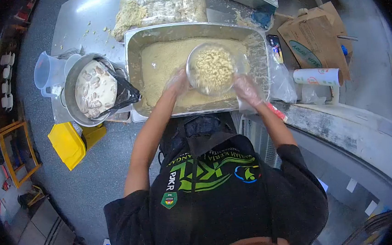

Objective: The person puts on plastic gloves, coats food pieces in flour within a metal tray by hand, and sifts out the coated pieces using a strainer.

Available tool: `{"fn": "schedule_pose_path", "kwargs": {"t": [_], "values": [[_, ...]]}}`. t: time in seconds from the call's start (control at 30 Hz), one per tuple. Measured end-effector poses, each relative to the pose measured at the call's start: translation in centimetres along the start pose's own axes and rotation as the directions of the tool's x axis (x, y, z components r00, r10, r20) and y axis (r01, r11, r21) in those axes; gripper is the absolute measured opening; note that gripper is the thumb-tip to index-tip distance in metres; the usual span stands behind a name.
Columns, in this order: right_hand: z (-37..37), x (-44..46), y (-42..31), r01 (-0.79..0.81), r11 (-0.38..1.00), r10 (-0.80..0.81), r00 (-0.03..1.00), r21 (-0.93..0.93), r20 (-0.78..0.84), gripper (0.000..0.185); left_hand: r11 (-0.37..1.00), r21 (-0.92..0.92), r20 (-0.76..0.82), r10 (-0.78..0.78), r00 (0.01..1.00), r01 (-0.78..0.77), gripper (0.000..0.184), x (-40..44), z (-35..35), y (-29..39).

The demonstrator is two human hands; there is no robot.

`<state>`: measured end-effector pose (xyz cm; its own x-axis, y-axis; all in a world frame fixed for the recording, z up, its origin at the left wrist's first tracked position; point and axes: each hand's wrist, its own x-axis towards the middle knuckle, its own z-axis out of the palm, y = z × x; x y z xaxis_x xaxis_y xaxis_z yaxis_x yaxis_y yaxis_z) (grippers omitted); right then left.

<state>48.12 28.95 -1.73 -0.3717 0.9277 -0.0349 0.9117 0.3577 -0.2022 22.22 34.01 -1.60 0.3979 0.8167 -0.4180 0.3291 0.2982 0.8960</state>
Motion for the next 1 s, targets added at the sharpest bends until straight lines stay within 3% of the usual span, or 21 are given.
{"fn": "schedule_pose_path", "kwargs": {"t": [0.03,0.1,0.13,0.17,0.2,0.23,0.27,0.3,0.37,0.43,0.5,0.6,0.67,0.7,0.73,0.77,0.8,0.9,0.97,1.0], "values": [[-0.3,-0.5,-0.9,0.095,0.994,-0.096,0.995,-0.047,-0.008,0.014,0.997,0.077,0.018,0.028,0.999,-0.029,0.039,-0.2,-0.2,0.1],[-0.2,0.0,1.5,0.020,0.998,-0.011,0.986,-0.051,0.164,0.014,0.934,0.346,0.084,0.061,0.995,-0.087,0.043,0.4,-0.8,-0.2],[-0.1,0.1,2.6,-0.021,0.998,0.035,0.969,-0.062,0.245,0.014,0.991,-0.117,0.134,-0.054,0.990,0.070,0.042,0.7,-0.7,-0.6],[0.5,-0.3,3.0,-0.020,0.999,0.028,0.986,-0.049,0.163,0.014,0.804,-0.546,0.228,-0.131,0.965,0.238,0.040,1.1,-0.4,-1.2],[1.4,-0.8,3.4,-0.014,0.999,0.017,0.997,-0.037,0.081,0.015,0.416,-0.828,0.344,-0.150,0.927,0.375,0.039,1.6,0.0,-2.0],[1.8,-1.0,3.6,-0.005,1.000,0.005,1.000,-0.024,-0.003,0.016,0.807,-0.581,0.108,-0.052,0.993,0.106,0.035,2.5,0.3,-3.4],[-1.7,-1.0,0.0,-0.024,0.996,0.021,0.999,-0.083,-0.031,0.016,0.978,-0.146,-0.059,0.141,0.988,-0.148,0.031,3.1,0.8,-5.4],[-0.5,-1.0,1.4,-0.028,0.997,0.031,0.998,-0.075,0.047,0.017,0.881,0.348,-0.109,0.378,0.919,-0.321,0.029,3.3,1.1,-6.5],[1.6,-0.3,4.7,-0.041,0.997,0.053,0.980,-0.064,0.193,0.018,0.999,-0.026,-0.024,-0.039,0.999,0.039,0.026,2.1,0.7,-2.0],[0.2,0.0,4.5,-0.083,0.994,0.091,0.988,-0.067,0.123,0.020,0.964,-0.216,0.077,-0.143,0.987,0.157,0.025,2.2,0.9,-1.8],[-1.1,0.6,3.2,-0.065,0.996,0.070,0.993,-0.059,0.090,0.021,0.969,-0.248,0.065,0.036,0.997,-0.019,0.025,3.4,1.1,-5.5],[-1.0,0.4,2.3,-0.039,0.999,0.041,0.997,-0.030,0.063,0.024,0.994,-0.054,-0.023,-0.094,0.995,0.093,0.025,2.7,1.2,-3.6],[-1.0,0.7,3.6,-0.091,0.996,0.091,0.996,-0.011,0.007,0.025,0.964,-0.220,-0.010,-0.156,0.988,0.150,0.025,2.7,1.3,-3.6],[-0.7,0.6,3.7,-0.072,0.997,0.074,0.994,-0.029,0.078,0.025,0.936,-0.305,-0.005,-0.184,0.983,0.173,0.025,2.8,1.3,-3.6],[-0.7,0.5,3.1,-0.051,0.998,0.057,0.987,-0.044,0.149,0.025,0.988,0.155,-0.153,0.033,0.988,-0.009,0.025,3.2,0.9,-4.3],[-0.8,0.1,2.2,-0.033,0.998,0.044,0.974,-0.052,0.223,0.026,0.791,0.599,-0.180,0.281,0.943,-0.121,0.025,3.5,0.3,-5.7],[-1.3,0.1,1.7,-0.083,0.995,0.093,0.973,-0.057,0.210,0.024,0.392,0.908,-0.080,0.503,0.860,-0.145,0.025,4.1,-0.6,-7.0],[-3.4,0.5,-0.2,-0.227,0.973,0.229,0.959,-0.034,0.168,0.024,0.598,0.800,-0.432,0.632,0.643,-0.051,0.039,6.3,-3.1,-8.1],[-3.4,0.9,-0.5,-0.304,0.952,0.297,0.945,0.031,0.136,0.027,0.396,0.882,-0.429,0.453,0.782,0.254,0.039,8.6,-5.6,-9.1],[-0.4,0.5,1.1,-0.158,0.987,0.163,0.969,-0.038,0.186,0.033,0.404,0.862,-0.453,0.338,0.825,0.308,0.039,8.8,-6.1,-9.7]]}}
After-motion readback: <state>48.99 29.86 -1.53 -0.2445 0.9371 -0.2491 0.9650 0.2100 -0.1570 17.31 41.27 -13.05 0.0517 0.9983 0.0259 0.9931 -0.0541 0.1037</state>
